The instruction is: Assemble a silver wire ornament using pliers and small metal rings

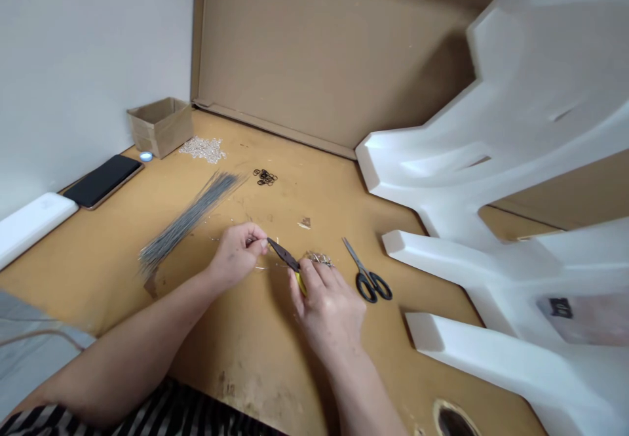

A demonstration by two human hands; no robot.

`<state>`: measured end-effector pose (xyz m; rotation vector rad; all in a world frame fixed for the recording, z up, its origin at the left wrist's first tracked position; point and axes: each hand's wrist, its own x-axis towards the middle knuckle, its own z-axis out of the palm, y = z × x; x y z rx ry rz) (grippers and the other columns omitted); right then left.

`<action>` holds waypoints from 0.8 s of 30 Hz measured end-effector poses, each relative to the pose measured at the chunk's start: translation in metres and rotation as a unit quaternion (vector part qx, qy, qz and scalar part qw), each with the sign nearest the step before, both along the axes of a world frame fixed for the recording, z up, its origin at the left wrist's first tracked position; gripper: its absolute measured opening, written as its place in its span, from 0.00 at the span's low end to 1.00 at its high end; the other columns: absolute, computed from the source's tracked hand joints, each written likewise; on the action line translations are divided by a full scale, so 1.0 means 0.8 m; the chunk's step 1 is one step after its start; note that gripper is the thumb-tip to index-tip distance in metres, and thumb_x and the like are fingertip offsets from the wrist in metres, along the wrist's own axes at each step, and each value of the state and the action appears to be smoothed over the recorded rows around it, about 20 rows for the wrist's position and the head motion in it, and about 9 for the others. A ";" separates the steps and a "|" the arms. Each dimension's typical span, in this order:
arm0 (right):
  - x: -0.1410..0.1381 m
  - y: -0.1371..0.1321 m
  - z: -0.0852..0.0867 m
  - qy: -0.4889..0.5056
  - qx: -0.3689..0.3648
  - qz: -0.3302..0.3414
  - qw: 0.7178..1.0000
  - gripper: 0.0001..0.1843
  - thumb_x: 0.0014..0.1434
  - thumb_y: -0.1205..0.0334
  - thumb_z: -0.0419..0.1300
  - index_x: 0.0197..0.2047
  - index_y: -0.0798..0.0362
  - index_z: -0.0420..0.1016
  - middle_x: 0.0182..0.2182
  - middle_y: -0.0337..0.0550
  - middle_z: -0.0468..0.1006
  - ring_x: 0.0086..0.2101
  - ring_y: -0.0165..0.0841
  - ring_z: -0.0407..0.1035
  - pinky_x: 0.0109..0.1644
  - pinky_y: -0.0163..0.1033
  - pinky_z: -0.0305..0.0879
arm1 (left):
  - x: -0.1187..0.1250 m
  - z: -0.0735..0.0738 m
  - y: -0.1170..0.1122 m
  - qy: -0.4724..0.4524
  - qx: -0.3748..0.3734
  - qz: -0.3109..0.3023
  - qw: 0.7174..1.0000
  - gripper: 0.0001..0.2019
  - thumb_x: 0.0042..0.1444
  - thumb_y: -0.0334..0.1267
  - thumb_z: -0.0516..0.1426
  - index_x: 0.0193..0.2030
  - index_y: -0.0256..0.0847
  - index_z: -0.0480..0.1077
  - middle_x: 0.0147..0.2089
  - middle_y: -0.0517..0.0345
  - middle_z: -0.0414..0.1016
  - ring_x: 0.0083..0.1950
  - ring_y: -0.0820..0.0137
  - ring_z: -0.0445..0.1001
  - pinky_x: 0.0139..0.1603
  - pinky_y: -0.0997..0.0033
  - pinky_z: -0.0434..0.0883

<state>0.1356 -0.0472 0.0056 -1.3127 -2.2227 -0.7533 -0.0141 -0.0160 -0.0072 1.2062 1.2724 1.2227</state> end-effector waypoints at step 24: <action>0.031 0.007 0.030 -0.051 -0.062 0.097 0.992 0.09 0.57 0.63 0.51 0.35 0.57 0.71 0.30 0.46 0.73 0.31 0.35 0.60 0.34 0.38 0.52 | -0.027 0.010 0.013 0.073 -0.059 -0.210 0.973 0.03 0.42 0.30 0.52 0.21 0.36 0.64 0.18 0.64 0.65 0.18 0.80 0.55 0.20 0.78 0.52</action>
